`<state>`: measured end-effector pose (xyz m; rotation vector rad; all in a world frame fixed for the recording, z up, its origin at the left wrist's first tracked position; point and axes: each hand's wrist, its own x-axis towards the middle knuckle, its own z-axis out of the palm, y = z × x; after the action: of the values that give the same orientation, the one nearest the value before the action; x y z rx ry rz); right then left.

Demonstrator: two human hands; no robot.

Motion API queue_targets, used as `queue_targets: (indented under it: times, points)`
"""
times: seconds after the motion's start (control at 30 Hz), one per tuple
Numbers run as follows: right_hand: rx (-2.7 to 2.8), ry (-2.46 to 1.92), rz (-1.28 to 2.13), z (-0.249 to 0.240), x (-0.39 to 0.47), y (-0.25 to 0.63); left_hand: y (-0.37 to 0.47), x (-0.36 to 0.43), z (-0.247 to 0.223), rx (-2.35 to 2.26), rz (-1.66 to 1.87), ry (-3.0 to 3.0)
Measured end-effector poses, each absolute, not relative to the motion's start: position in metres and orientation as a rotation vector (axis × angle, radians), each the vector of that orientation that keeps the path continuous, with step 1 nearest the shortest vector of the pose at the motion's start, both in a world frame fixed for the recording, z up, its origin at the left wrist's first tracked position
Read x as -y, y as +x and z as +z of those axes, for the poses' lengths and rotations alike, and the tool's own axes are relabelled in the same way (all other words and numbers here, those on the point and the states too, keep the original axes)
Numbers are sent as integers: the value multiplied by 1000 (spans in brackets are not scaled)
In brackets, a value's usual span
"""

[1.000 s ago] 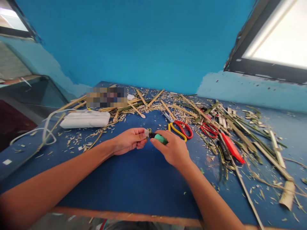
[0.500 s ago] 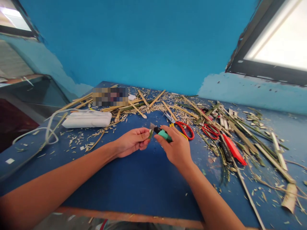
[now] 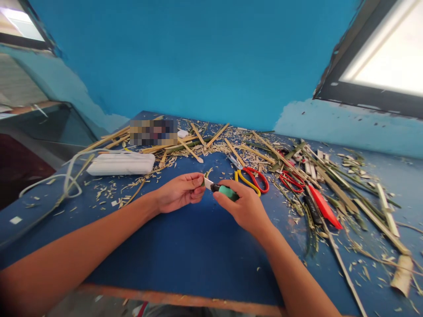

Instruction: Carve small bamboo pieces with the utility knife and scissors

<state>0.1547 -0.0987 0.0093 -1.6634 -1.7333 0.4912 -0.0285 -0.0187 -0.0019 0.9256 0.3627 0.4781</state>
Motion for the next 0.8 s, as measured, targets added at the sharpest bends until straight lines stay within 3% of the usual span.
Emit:
queue_targets:
  times: [0.43, 0.8]
  points:
    - [1831, -1581, 595, 12, 106, 155, -38, 13, 3, -295, 189, 1067]
    - [1767, -1597, 399, 5, 101, 153, -31, 19, 1, -404, 314, 1126]
